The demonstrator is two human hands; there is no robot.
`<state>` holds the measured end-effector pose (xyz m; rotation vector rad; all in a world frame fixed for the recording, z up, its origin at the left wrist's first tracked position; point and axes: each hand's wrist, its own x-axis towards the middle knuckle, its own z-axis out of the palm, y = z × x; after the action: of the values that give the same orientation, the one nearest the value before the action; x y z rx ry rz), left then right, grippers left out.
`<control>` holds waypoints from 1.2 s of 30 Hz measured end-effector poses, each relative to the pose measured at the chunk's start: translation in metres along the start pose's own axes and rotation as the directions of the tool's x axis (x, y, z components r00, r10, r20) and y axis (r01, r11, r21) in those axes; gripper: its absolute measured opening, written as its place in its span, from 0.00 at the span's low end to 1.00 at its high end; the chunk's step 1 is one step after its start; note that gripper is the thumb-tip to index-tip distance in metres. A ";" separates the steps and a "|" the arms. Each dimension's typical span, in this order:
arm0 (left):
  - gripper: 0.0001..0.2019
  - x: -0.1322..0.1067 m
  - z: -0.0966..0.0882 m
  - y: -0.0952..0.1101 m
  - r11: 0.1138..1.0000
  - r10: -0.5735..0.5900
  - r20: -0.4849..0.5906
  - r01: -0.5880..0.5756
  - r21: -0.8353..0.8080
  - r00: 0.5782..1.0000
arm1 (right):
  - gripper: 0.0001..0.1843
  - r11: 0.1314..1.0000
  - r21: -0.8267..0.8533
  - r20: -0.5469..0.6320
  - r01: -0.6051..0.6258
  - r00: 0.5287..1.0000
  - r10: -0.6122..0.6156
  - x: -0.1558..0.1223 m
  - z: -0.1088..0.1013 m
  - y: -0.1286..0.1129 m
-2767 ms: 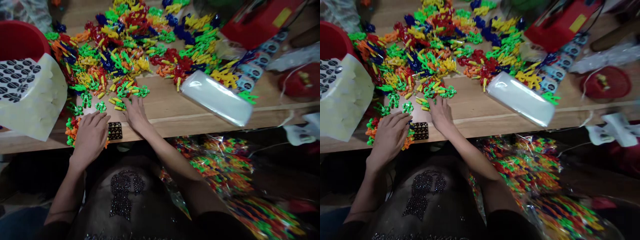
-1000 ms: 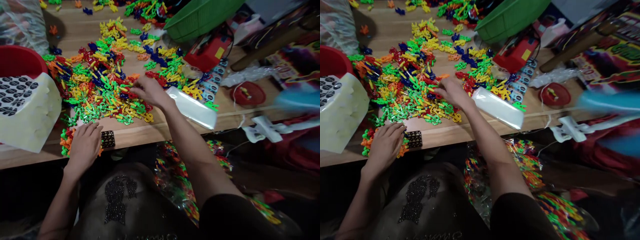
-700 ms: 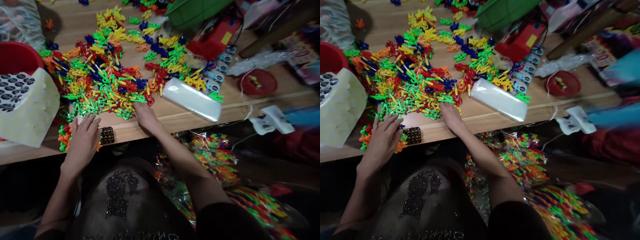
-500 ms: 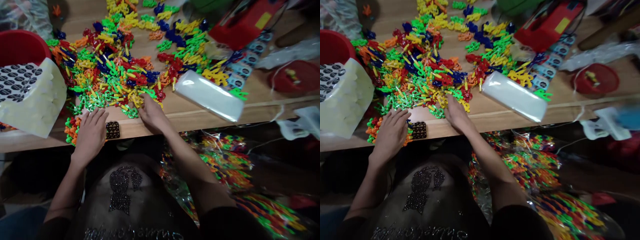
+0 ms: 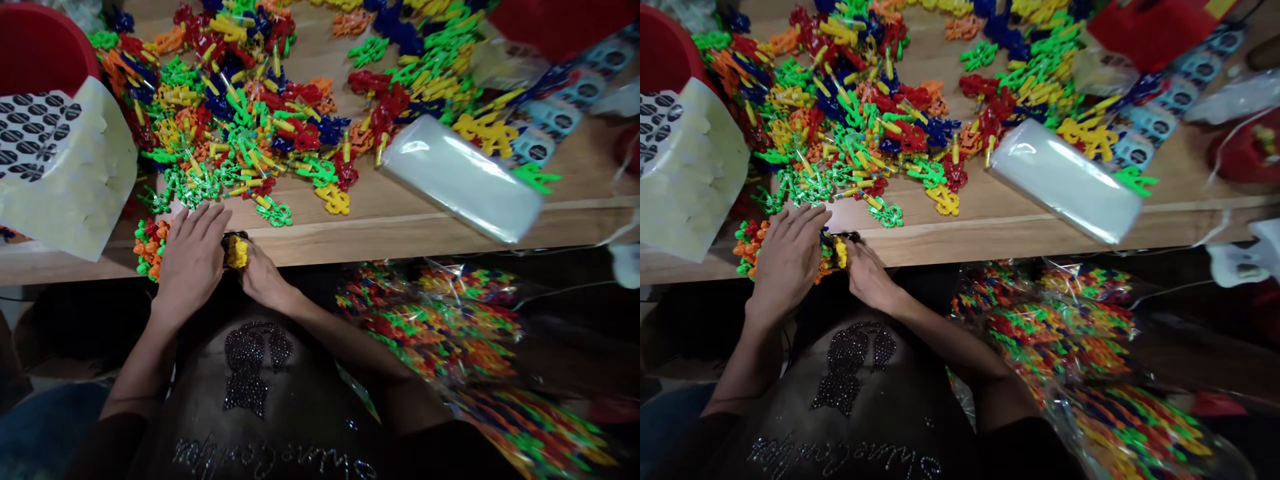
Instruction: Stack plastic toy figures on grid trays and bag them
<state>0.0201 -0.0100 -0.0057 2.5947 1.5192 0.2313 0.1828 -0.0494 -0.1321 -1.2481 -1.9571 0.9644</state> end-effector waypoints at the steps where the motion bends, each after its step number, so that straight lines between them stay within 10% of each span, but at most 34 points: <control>1: 0.22 0.000 0.000 0.000 1.000 -0.001 0.000 0.001 -0.009 1.000 | 0.34 0.999 -0.038 -0.002 0.005 1.000 -0.005 -0.002 0.004 -0.002; 7: 0.26 -0.001 -0.006 0.005 0.999 0.036 0.057 -0.034 -0.029 0.998 | 0.26 0.992 -0.122 0.141 0.026 0.990 -0.009 -0.002 0.004 -0.007; 12: 0.21 -0.003 -0.010 0.000 0.999 0.045 0.072 -0.043 -0.020 0.996 | 0.17 0.982 -0.052 0.143 0.180 0.975 -0.171 0.034 -0.064 0.012; 17: 0.22 -0.005 -0.015 -0.006 0.998 0.036 0.078 -0.033 -0.046 0.996 | 0.18 0.932 -0.338 0.114 0.129 0.989 -0.095 0.072 -0.122 0.032; 36: 0.21 -0.005 -0.012 -0.012 0.996 -0.024 0.047 0.028 -0.079 0.999 | 0.23 0.900 -0.399 0.222 0.175 0.971 -0.090 0.053 -0.130 0.049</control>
<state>0.0056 -0.0079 0.0032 2.5000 1.4963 0.2237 0.2911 0.0463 -0.0968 -1.2544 -2.4665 0.6383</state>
